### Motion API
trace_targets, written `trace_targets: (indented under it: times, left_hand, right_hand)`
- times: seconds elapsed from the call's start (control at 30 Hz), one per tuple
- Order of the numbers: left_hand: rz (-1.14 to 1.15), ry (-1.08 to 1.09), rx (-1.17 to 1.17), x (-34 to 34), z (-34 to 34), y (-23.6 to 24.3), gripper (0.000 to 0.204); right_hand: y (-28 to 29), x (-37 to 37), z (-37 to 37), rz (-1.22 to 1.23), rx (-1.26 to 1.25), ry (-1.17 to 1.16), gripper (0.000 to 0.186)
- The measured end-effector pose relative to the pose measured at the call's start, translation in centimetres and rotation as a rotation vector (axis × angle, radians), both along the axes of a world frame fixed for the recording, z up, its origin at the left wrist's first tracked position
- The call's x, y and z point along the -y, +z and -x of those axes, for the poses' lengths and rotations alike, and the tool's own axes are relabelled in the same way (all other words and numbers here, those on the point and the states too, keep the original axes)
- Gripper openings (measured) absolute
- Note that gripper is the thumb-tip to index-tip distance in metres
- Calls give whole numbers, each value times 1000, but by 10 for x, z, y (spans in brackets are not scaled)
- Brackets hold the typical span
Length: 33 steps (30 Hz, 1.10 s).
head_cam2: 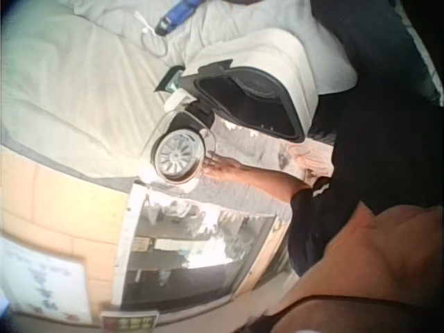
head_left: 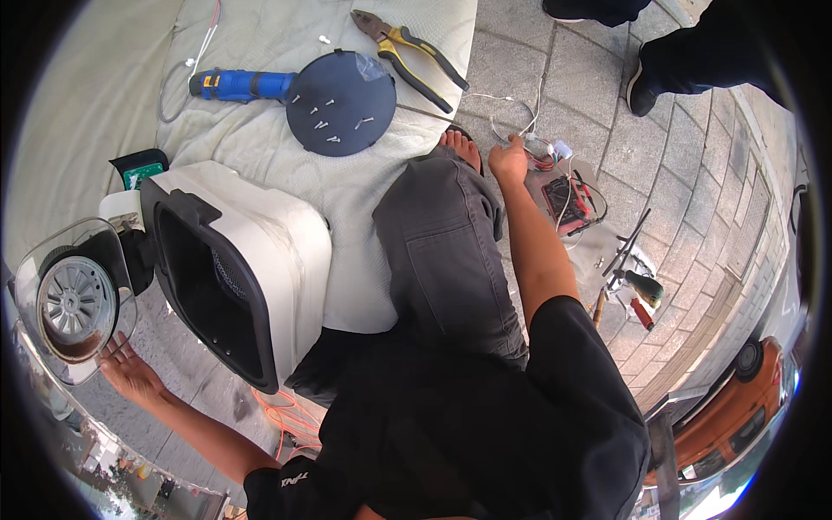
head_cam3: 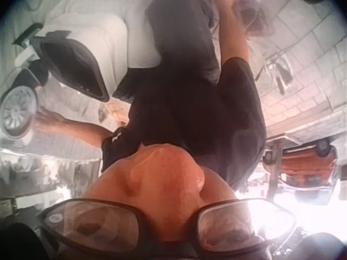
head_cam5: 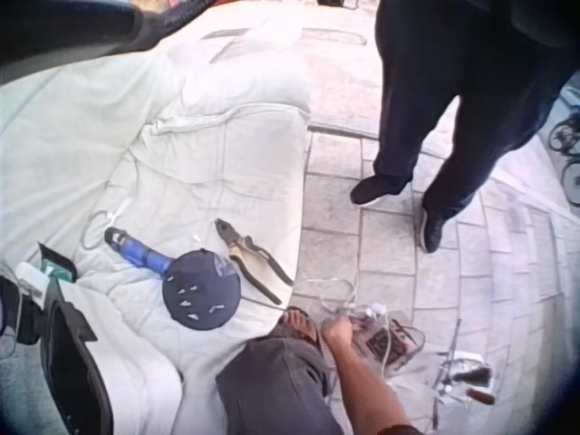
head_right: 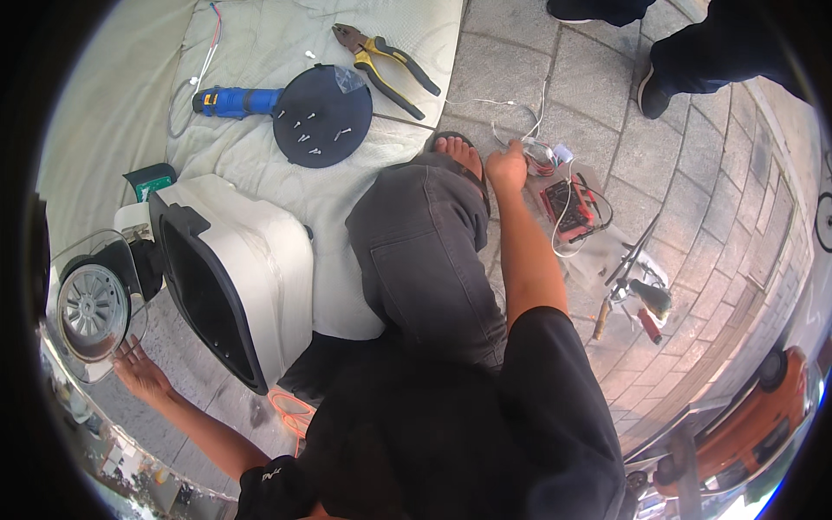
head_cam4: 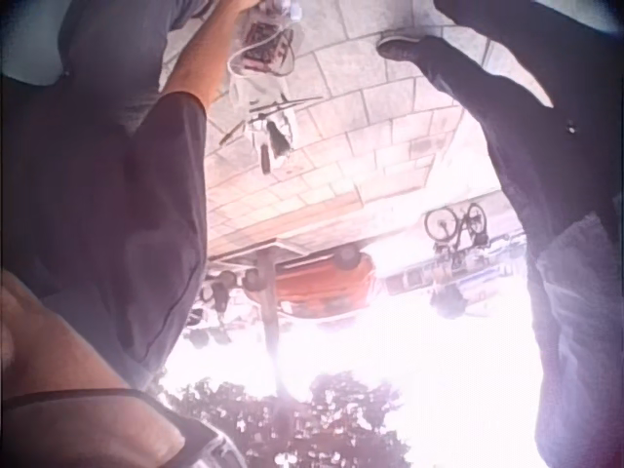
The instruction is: The person disassembles a small white appliance, likely an air fryer, by removing the lid and internal basket. They handle the internal components, including a mesh filter and wiring, and use a screwdriver to manipulate parts within the unit.
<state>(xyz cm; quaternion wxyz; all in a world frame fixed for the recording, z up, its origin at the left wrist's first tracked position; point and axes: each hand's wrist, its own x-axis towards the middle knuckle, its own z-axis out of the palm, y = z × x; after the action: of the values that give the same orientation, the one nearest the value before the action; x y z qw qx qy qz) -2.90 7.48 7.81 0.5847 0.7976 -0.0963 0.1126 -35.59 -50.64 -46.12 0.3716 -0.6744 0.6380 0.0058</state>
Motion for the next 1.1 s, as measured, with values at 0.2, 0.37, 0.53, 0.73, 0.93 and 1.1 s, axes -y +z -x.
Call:
trace_targets:
  times: [0.2,0.37,0.53,0.73,0.93,1.1]
  left_hand:
    - [-79,71,31,5,26,-13,79]
    - [-67,358,0,4,64,-37,87]
    - [-29,472,-86,-16,105,-64,89]
    - [48,497,-185,-38,149,-120,86]
    - [248,595,-354,-21,187,-165,73]
    - [277,505,-391,4,208,-184,65]
  right_hand:
    - [-17,24,-8,-69,-207,240,48]
    - [-32,30,-7,-8,-271,376,39]
    - [-11,25,-22,122,22,245,32]
    - [72,-4,-28,129,583,-111,32]
    - [206,-25,-2,142,829,-77,27]
    - [295,-38,33,201,956,30,25]
